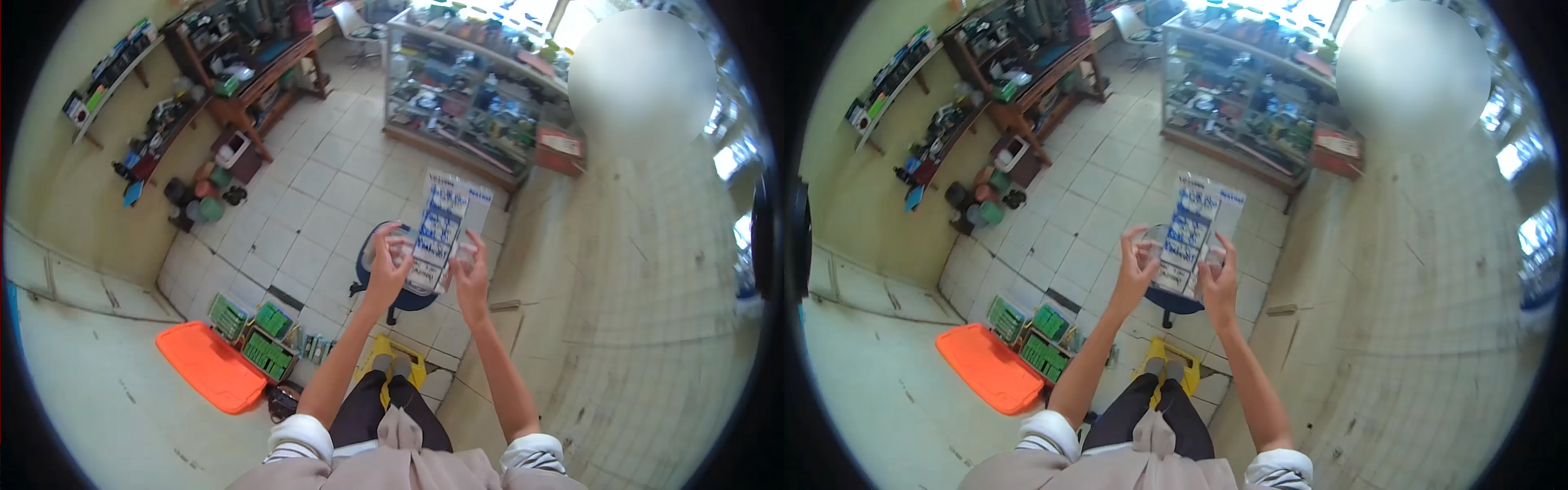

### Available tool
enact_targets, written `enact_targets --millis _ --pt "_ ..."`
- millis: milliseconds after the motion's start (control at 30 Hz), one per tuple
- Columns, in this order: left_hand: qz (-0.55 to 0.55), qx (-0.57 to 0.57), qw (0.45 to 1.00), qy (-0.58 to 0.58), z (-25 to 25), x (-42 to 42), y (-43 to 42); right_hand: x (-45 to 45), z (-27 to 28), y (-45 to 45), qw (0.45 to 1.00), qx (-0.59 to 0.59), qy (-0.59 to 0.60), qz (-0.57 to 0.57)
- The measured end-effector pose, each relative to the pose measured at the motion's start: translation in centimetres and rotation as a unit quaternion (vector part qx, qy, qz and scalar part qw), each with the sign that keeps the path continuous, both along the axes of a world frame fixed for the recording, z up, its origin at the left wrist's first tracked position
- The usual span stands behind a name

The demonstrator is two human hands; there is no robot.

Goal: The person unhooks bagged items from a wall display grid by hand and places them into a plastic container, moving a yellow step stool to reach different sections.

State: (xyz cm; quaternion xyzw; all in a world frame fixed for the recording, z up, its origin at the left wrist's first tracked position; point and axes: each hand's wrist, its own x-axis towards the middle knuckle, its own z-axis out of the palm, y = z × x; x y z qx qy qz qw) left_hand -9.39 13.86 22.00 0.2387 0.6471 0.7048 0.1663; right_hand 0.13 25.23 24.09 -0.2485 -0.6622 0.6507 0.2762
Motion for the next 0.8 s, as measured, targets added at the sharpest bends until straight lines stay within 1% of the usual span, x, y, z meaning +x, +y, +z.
enact_targets --millis 33,100,133,200,233,300,333,367,433,500,567,633,700,767,800 --pt "0.012 -0.013 1.000 -0.002 -2.9 -0.1 -0.3 -0.4 -3.7 0.2 1.000 -0.013 -0.002 0.012" --pt "-0.018 -0.097 0.995 0.002 -9.7 -0.4 -1.2 -0.8 -11.6 0.1 0.992 -0.078 -0.093 0.023" --pt "-0.016 -0.109 0.994 -0.005 -12.9 -0.3 -1.5 -0.9 -15.8 -0.2 0.991 -0.090 -0.100 0.027" --pt "-0.011 -0.198 0.979 -0.051 -19.2 0.2 -1.5 -0.7 -23.7 -0.3 0.985 -0.018 -0.172 0.007" --pt "-0.012 -0.207 0.976 -0.063 -22.5 0.2 -1.4 -0.6 -27.5 -0.3 0.983 -0.027 -0.184 0.009" --pt "-0.028 -0.228 0.973 -0.017 -28.1 0.0 -1.1 -0.8 -33.9 0.0 0.980 0.043 -0.196 -0.003" --pt "-0.026 -0.242 0.970 0.000 -30.3 -0.3 -0.7 -1.3 -35.6 0.4 0.972 0.066 -0.227 0.001" --pt "-0.032 -0.248 0.968 -0.010 -32.9 -0.6 -0.3 -1.9 -37.3 0.9 0.970 0.059 -0.238 0.000" --pt "0.000 -0.254 0.964 0.074 -37.8 -1.8 1.1 -3.7 -41.1 2.3 0.971 0.045 -0.234 -0.002" --pt "-0.003 -0.259 0.963 0.075 -41.5 -3.3 2.2 -5.4 -45.1 3.4 0.969 0.063 -0.240 -0.002" --pt "-0.003 -0.266 0.961 0.075 -44.7 -4.5 3.0 -6.5 -48.4 4.2 0.966 0.079 -0.246 0.002" --pt "-0.015 -0.277 0.957 0.091 -47.3 -5.4 3.7 -7.1 -50.9 4.7 0.969 0.041 -0.242 -0.010" --pt "-0.030 -0.277 0.958 0.073 -49.3 -5.7 3.9 -7.0 -52.8 5.0 0.969 0.039 -0.242 -0.009" --pt "-0.053 -0.262 0.960 0.081 -49.6 -5.8 4.2 -6.8 -53.1 5.4 0.965 0.103 -0.239 -0.014" --pt "-0.074 -0.260 0.963 0.005 -49.4 -5.7 4.3 -6.6 -52.9 5.3 0.941 0.198 -0.274 -0.023"
